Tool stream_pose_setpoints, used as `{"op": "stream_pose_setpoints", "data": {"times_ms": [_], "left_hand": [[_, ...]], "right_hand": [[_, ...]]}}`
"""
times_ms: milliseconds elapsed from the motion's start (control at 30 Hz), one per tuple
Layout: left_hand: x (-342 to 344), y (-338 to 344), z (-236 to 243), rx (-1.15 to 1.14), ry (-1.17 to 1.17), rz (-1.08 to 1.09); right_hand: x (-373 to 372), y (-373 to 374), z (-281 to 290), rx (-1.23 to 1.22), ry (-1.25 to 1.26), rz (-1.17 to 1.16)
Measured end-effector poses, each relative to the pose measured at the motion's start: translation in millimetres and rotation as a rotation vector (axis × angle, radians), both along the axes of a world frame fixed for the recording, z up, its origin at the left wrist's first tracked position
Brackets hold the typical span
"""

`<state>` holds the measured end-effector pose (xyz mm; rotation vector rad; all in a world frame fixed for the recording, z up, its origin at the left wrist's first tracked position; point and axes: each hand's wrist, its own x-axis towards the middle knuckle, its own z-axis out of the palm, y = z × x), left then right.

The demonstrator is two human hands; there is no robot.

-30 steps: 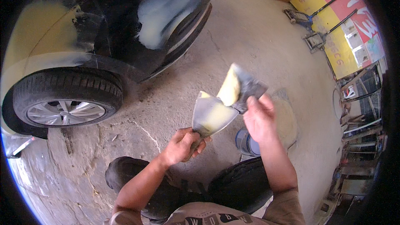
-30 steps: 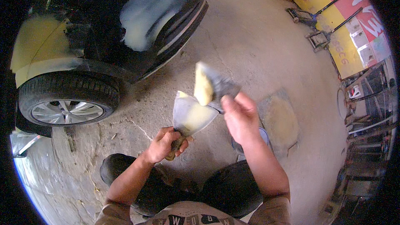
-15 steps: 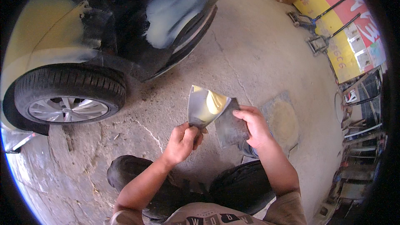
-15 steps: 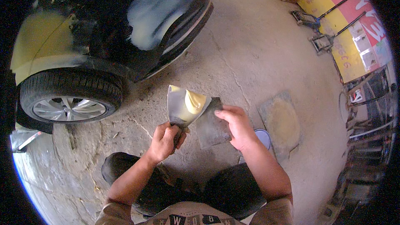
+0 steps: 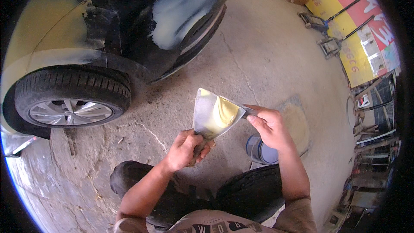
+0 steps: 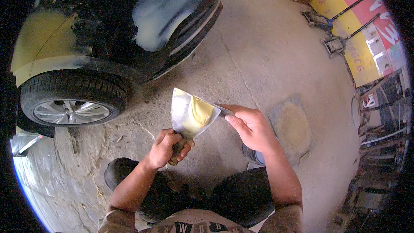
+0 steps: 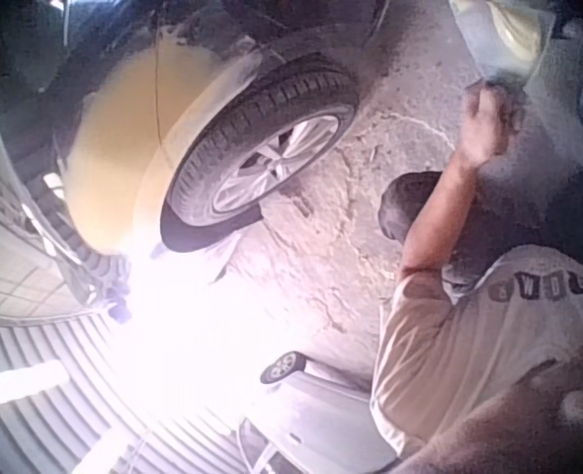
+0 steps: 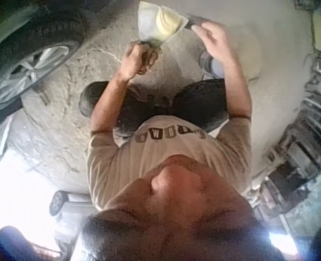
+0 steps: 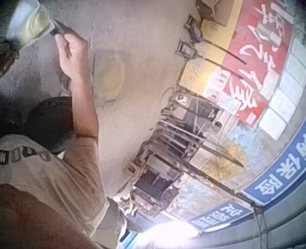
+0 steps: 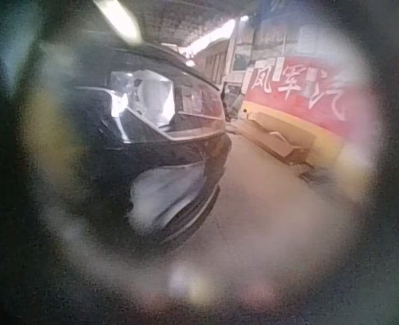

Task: The person mixes a yellow substance into a white paste using two putty knives, then applies the mixture to the front bumper of a black car.

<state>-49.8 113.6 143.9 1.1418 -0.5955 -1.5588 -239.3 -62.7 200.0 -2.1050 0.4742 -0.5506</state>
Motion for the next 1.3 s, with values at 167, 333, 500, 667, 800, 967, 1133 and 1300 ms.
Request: {"op": "stream_pose_setpoints", "data": {"times_ms": [167, 333, 500, 667, 800, 967, 1133, 1300], "left_hand": [[-5.0, -3.7, -7.8, -0.301, -0.643, 0.228], [-11.9, -8.6, -7.6, -0.696, -1.539, 0.203], [-9.6, -6.2, -9.3, -0.609, -1.558, 0.202], [-7.3, -12.9, -7.9, -0.511, -1.675, 0.239], [-8.4, -11.3, -7.3, -0.256, -0.962, 0.294], [-22.0, -6.6, -3.4, -0.009, 0.082, -0.019], [-16.1, -2.5, -6.1, 0.001, 0.136, -0.005], [-15.7, -7.7, -17.3, -0.109, 0.376, 0.133]], "right_hand": [[-2.9, 5.0, -30.5, 0.336, 0.145, -0.203], [13.8, 29.9, -11.8, 1.253, -0.084, -0.41], [2.7, 17.7, -9.6, 1.259, -0.373, -0.27], [-17.4, -4.3, -13.2, 0.992, -0.541, -0.318], [-10.7, -0.9, -7.0, 0.649, -0.672, -0.542], [-22.7, 6.1, -7.7, 0.399, -0.432, -0.258], [7.1, 8.4, 12.9, -0.09, -0.124, -0.008], [1.0, 4.3, 0.8, -0.282, 0.113, -0.332]]}}
